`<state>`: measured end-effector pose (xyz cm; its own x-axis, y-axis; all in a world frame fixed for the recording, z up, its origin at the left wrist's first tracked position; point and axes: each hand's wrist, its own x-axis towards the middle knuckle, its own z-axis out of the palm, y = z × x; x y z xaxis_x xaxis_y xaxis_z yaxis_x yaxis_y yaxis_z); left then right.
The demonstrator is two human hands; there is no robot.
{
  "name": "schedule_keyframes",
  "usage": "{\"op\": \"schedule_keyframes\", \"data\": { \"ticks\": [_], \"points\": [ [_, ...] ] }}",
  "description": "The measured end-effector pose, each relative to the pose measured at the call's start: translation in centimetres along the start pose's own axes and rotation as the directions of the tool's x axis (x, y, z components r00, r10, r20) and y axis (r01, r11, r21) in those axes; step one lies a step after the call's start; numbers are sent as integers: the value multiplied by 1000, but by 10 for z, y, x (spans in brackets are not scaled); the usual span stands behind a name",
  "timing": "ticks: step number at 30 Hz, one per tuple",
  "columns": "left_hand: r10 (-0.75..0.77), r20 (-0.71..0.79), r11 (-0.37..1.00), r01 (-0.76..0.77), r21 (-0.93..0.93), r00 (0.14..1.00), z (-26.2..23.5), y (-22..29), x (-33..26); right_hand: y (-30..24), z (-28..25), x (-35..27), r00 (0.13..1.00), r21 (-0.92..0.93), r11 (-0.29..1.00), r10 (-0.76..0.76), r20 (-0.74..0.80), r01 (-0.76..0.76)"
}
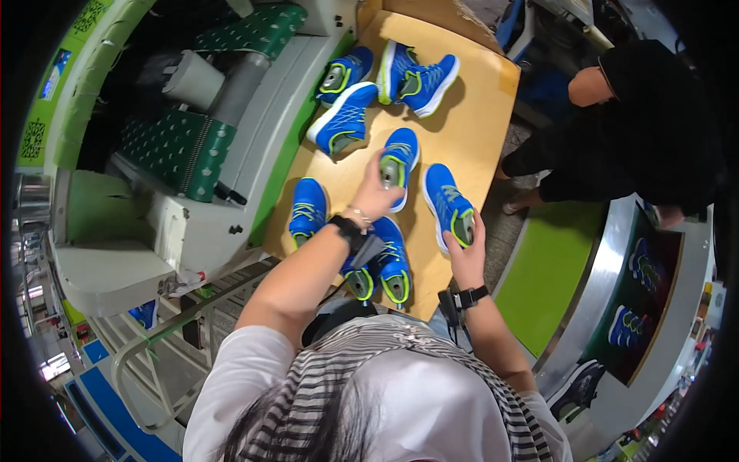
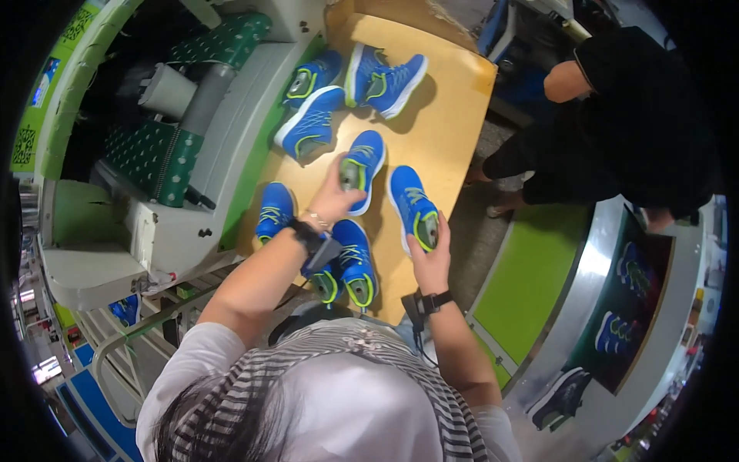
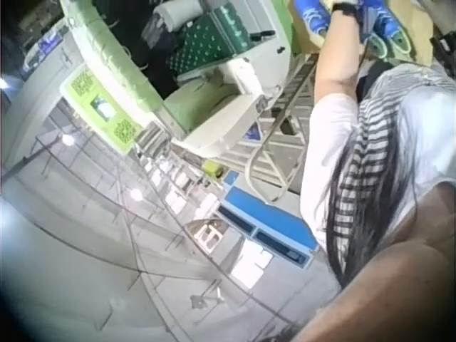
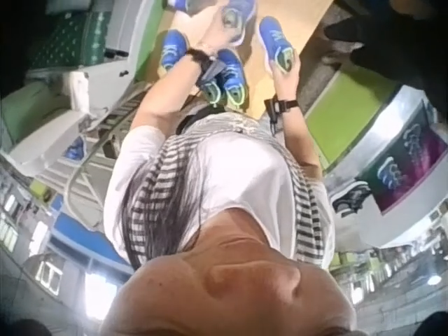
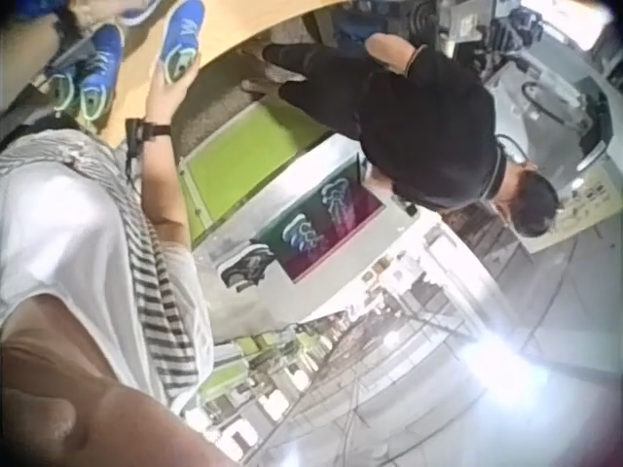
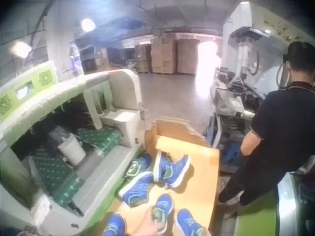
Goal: The recorder is picking up blue shoes from a conveyor belt and workstation table, pairing them, and organizing them for the next stage of manufacturing.
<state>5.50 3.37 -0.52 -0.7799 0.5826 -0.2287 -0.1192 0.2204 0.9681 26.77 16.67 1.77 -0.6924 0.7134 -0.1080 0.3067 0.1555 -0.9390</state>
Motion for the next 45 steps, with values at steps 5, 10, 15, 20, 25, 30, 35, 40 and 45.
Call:
{"op": "schedule_keyframes", "data": {
  "ticks": [5, 10, 15, 20, 25, 30, 35, 40, 45],
  "points": [
    [-42, -61, 838, 2, -545, 997, -59, 112, -71, -56, 17, 43, 988, 149, 985, -107, 110, 90],
    [321, -688, 916, -399, 50, 651, -109, 174, -102, -162, 75, 120, 863, 179, 878, -472, 180, 443],
    [369, -914, 928, -9, 373, 165, -194, 163, -75, -294, 211, 188, 575, 216, 623, -780, 247, 752],
    [493, -857, 868, -26, 495, 148, -207, 161, -66, -304, 320, 211, 619, -10, 662, -694, 368, 749],
    [771, -455, 555, -118, 824, 446, -139, 126, -98, -194, 249, 266, 738, -240, 710, -673, 49, 662],
    [560, -240, 603, -191, 775, 793, -112, 93, -60, -34, 101, 276, 916, -550, 785, -393, -84, 286],
    [295, -136, 474, -22, 880, 946, -92, 35, 29, -18, 61, 198, 937, -558, 756, -320, 143, 343],
    [115, -184, 320, 139, 937, 976, -80, 27, 62, -2, 9, 95, 953, -169, 979, -59, 297, 113],
    [-283, -19, 919, 277, 282, 959, -81, 16, 39, 20, -19, 47, 978, -45, 999, -17, 210, 27]
  ]
}}
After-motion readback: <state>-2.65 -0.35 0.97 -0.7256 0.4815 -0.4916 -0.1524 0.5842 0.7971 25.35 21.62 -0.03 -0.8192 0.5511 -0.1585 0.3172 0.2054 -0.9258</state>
